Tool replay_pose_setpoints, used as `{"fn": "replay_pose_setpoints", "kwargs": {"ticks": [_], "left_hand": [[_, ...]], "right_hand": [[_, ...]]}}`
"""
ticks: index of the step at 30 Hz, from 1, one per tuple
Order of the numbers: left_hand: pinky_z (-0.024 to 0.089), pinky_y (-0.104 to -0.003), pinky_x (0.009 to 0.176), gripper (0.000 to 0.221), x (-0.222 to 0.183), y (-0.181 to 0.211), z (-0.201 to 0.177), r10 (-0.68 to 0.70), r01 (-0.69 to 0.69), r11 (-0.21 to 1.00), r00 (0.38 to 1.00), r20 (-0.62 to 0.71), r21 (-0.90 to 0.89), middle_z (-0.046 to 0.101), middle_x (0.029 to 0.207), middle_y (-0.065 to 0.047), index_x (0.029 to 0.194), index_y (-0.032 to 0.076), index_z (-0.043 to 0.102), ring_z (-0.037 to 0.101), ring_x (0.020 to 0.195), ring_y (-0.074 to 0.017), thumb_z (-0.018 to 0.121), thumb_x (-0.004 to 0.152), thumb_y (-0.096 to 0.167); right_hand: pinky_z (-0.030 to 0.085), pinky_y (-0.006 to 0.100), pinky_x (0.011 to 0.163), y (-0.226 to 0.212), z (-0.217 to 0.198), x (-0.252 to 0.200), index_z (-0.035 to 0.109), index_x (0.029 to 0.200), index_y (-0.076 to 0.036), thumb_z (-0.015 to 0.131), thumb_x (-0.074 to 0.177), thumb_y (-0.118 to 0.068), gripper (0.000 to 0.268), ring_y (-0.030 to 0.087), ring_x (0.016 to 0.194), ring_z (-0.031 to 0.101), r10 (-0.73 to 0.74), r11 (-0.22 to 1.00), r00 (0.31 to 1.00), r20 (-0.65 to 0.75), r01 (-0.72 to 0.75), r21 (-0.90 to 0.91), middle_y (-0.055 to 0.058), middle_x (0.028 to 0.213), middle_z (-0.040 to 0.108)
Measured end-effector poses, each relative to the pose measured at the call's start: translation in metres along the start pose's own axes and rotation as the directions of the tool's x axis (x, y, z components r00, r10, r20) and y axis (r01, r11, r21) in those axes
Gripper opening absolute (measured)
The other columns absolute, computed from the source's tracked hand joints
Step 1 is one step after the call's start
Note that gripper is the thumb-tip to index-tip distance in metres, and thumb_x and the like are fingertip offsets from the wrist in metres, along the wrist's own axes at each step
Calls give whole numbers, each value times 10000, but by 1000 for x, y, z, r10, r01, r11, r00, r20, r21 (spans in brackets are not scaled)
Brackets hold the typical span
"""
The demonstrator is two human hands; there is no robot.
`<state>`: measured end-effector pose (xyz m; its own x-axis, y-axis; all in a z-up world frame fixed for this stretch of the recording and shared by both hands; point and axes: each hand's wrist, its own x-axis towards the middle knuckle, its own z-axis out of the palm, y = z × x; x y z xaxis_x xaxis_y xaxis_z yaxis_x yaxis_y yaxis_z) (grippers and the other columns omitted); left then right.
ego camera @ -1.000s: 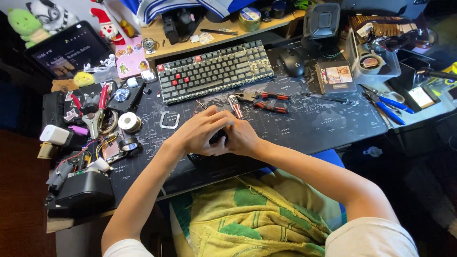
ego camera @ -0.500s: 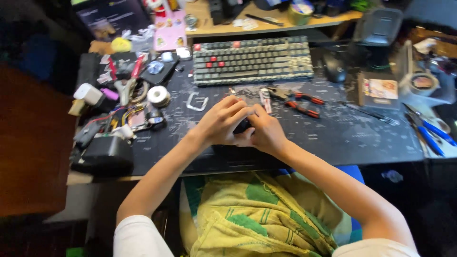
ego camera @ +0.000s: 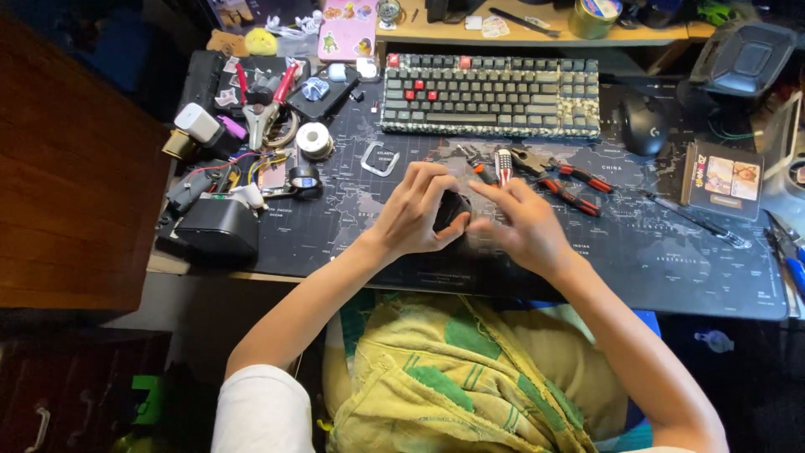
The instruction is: Disassembling a small electronic component using a precision screwdriver on a cluttered workbench.
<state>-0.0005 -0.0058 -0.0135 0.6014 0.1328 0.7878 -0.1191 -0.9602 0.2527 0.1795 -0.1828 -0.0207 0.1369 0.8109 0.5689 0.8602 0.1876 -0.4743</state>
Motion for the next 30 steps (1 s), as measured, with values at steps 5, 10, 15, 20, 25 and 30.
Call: {"fn": "replay_pose_setpoints", "kwargs": {"ticks": [5, 10, 15, 20, 25, 30], "left_hand": [[615, -402, 909, 411, -5, -1, 4, -42, 43, 999, 999, 30, -30, 559, 1093, -76, 1132, 101, 608, 623, 1108, -339, 815, 899, 369], [600, -413, 964, 437, -5, -1, 5, -54, 55, 997, 998, 12, -52, 559, 1092, -103, 1137, 88, 613, 615, 1094, -354, 818, 907, 398], [598, -428, 969, 440, -5, 0, 5, -83, 85, 995, 996, 35, -59, 571, 1091, -111, 1138, 86, 613, 622, 1091, -361, 817, 908, 401], [592, -435, 976, 431, -8, 0, 4, -86, 90, 995, 994, 71, -49, 546, 1093, -105, 1146, 101, 589, 601, 1100, -358, 802, 899, 382], [594, -437, 970, 436, -7, 1, 3, -93, 97, 994, 993, 78, -51, 540, 1096, -107, 1148, 102, 576, 593, 1102, -362, 802, 882, 364], [599, -428, 956, 440, -6, 3, 1, -90, 93, 995, 992, 85, -33, 533, 1083, -96, 1140, 113, 569, 581, 1100, -349, 820, 841, 317]], "right_hand": [[528, 354, 630, -34, -48, -2, 711, 1536, -130, 772, 1050, -157, 490, 300, 647, 633, 93, 990, 994, -62, -86, 111, 50, 821, 618], [545, 324, 596, -63, -89, 2, 814, 1321, -139, 777, 1032, -148, 292, 266, 618, 695, 197, 977, 980, 2, -196, 81, 51, 768, 743], [595, 351, 612, -59, -87, 0, 829, 1236, -179, 739, 1030, -118, 233, 326, 686, 769, 197, 980, 977, 79, -197, 0, 66, 765, 792], [593, 380, 595, -68, -85, 14, 820, 1231, -131, 723, 1048, -101, 209, 355, 670, 761, 154, 987, 984, 89, -150, -52, 106, 729, 765], [600, 389, 600, -72, -86, 19, 823, 1203, -121, 725, 1051, -106, 182, 369, 689, 769, 150, 987, 982, 111, -143, -69, 117, 727, 764], [579, 358, 589, -83, -90, 22, 800, 1181, -185, 687, 1081, -153, 154, 306, 660, 743, 126, 977, 982, 141, -99, -190, 27, 659, 706]]}}
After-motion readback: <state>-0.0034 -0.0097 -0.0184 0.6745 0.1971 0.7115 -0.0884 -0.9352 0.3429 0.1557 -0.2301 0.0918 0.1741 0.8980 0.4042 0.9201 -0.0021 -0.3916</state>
